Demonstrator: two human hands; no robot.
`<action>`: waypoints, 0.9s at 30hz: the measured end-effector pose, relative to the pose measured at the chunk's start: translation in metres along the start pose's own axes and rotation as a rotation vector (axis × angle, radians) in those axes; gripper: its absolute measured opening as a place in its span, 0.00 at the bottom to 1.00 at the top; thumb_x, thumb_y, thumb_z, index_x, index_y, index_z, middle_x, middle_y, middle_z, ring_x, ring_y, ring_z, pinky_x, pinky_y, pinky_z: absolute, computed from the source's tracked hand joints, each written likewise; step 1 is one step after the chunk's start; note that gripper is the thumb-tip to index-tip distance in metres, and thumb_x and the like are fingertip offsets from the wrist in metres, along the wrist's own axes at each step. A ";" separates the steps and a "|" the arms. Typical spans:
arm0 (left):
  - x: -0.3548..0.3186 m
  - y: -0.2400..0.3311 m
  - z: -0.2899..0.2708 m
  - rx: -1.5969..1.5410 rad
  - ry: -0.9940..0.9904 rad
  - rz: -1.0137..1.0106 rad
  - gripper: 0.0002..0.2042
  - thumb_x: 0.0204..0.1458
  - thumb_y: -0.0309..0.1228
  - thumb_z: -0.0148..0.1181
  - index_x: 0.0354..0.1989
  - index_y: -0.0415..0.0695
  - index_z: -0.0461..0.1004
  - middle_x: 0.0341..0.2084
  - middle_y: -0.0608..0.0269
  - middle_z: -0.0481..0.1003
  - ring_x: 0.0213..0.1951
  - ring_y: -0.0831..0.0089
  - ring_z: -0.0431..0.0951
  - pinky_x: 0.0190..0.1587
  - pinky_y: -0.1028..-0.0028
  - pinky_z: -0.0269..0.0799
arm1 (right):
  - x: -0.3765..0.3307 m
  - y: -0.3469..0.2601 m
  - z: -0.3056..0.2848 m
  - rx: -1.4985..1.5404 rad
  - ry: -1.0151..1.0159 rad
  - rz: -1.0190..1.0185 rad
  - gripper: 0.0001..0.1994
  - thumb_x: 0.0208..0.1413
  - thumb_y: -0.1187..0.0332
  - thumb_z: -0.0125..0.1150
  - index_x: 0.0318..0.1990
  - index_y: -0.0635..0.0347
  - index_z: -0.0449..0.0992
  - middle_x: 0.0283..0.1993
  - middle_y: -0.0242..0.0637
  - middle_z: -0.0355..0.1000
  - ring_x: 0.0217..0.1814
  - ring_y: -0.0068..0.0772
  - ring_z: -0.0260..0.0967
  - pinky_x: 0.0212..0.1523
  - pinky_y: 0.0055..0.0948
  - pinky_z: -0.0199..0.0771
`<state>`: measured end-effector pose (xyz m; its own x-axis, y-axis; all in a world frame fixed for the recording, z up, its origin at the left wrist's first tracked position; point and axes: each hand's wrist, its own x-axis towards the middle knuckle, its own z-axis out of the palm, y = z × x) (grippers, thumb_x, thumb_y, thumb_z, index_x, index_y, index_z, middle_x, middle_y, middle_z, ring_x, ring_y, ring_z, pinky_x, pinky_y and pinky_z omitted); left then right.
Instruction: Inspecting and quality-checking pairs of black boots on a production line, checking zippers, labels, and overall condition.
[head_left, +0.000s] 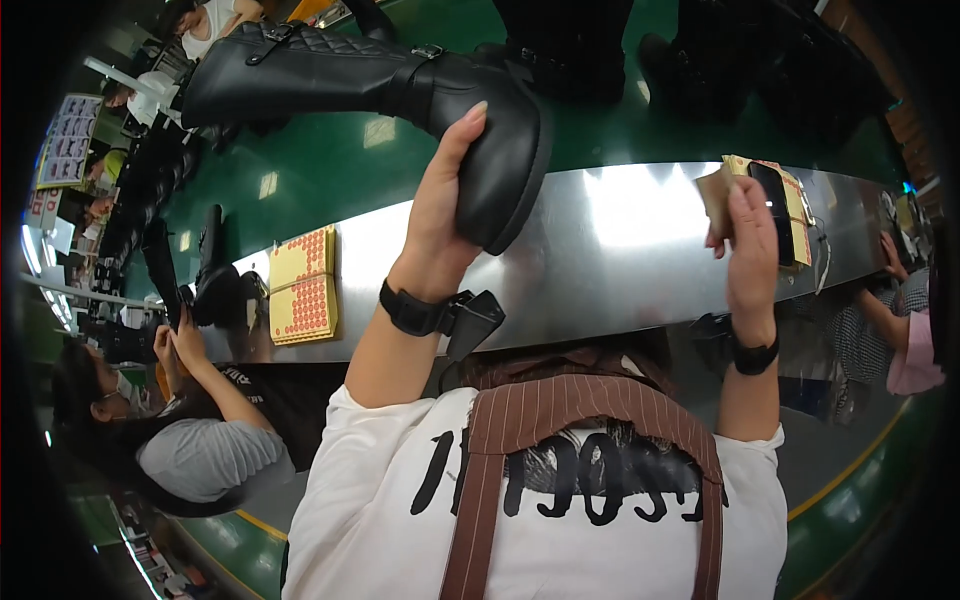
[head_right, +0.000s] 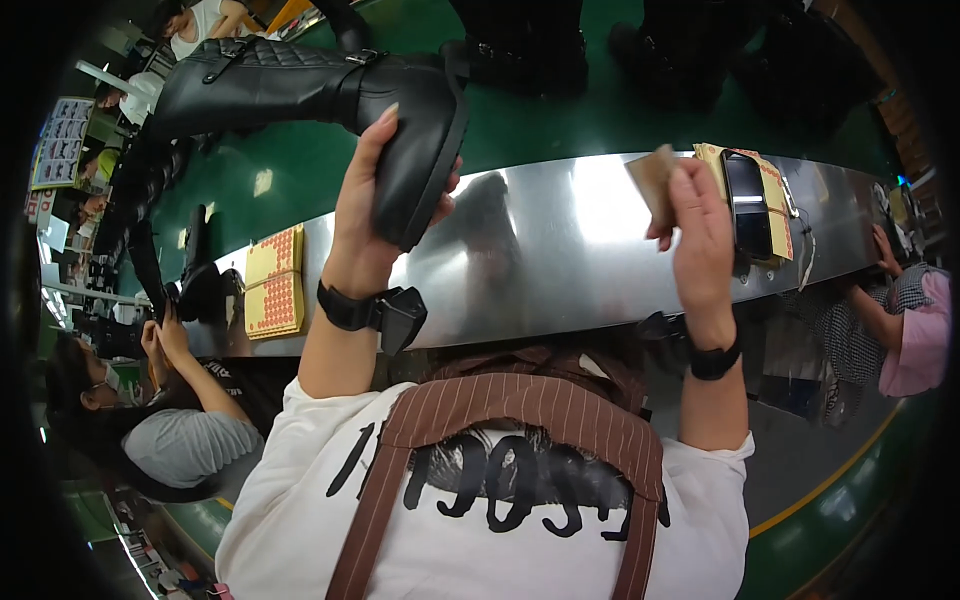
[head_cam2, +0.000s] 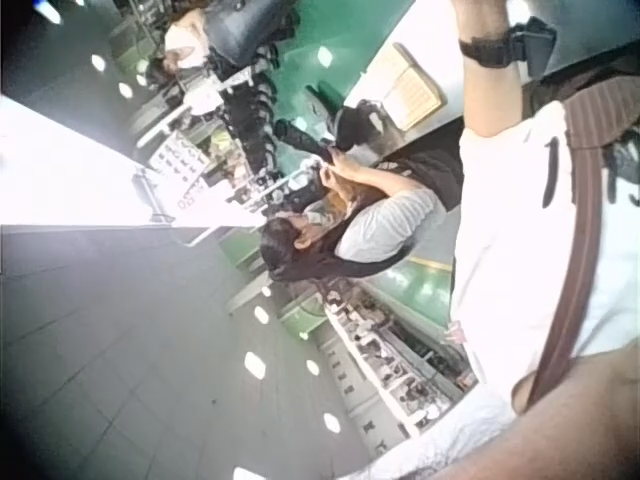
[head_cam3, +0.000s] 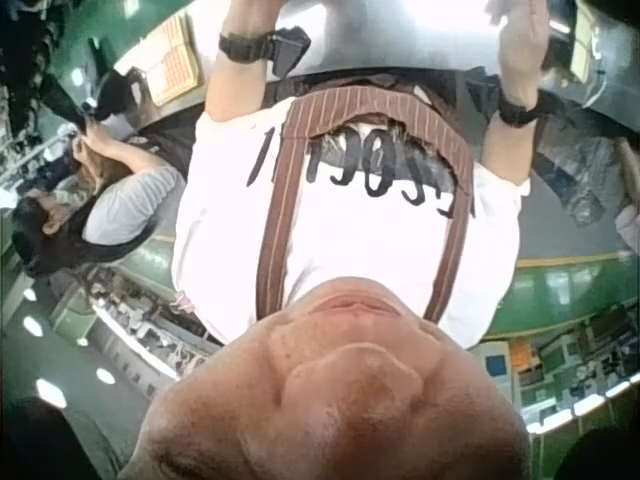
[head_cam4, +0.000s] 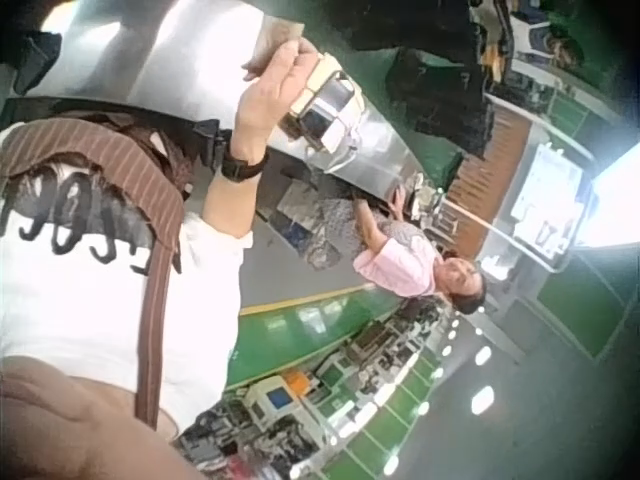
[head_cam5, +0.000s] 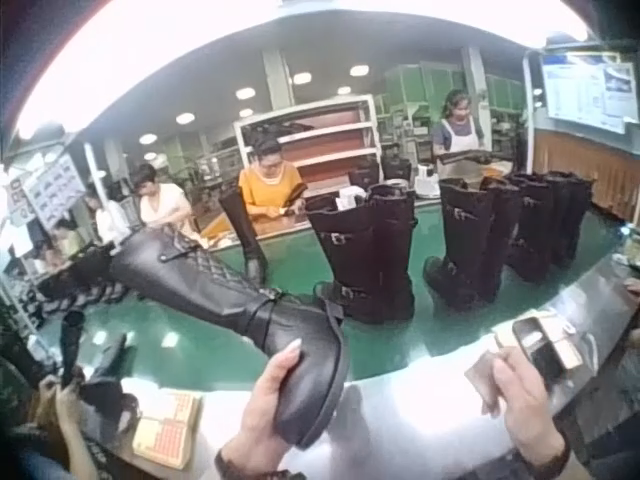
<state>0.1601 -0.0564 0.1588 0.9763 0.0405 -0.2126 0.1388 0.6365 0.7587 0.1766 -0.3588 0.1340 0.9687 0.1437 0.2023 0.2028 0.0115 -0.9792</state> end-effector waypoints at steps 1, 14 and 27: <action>-0.002 -0.005 0.008 -0.022 0.033 -0.010 0.26 0.55 0.52 0.55 0.46 0.36 0.72 0.29 0.52 0.77 0.27 0.65 0.80 0.23 0.71 0.79 | -0.005 -0.004 0.020 0.063 -0.045 0.063 0.13 0.69 0.59 0.43 0.47 0.58 0.69 0.30 0.24 0.67 0.24 0.10 0.62 0.22 0.11 0.56; -0.016 -0.028 0.039 -0.048 0.074 0.189 0.21 0.55 0.48 0.60 0.43 0.42 0.73 0.34 0.64 0.77 0.35 0.76 0.78 0.39 0.75 0.76 | -0.030 -0.033 0.098 0.079 -0.119 -0.037 0.12 0.61 0.65 0.58 0.29 0.64 0.74 0.21 0.25 0.68 0.23 0.14 0.61 0.25 0.18 0.61; -0.009 -0.041 0.044 0.049 0.176 0.471 0.20 0.57 0.46 0.57 0.48 0.44 0.71 0.38 0.65 0.77 0.39 0.75 0.78 0.44 0.74 0.75 | -0.025 -0.033 0.119 -0.344 0.191 -0.325 0.13 0.59 0.68 0.59 0.23 0.61 0.70 0.15 0.40 0.64 0.15 0.37 0.59 0.19 0.33 0.59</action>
<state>0.1524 -0.1167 0.1564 0.8925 0.4467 0.0619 -0.2981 0.4814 0.8243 0.1282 -0.2455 0.1590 0.8502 0.0025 0.5265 0.5021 -0.3053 -0.8092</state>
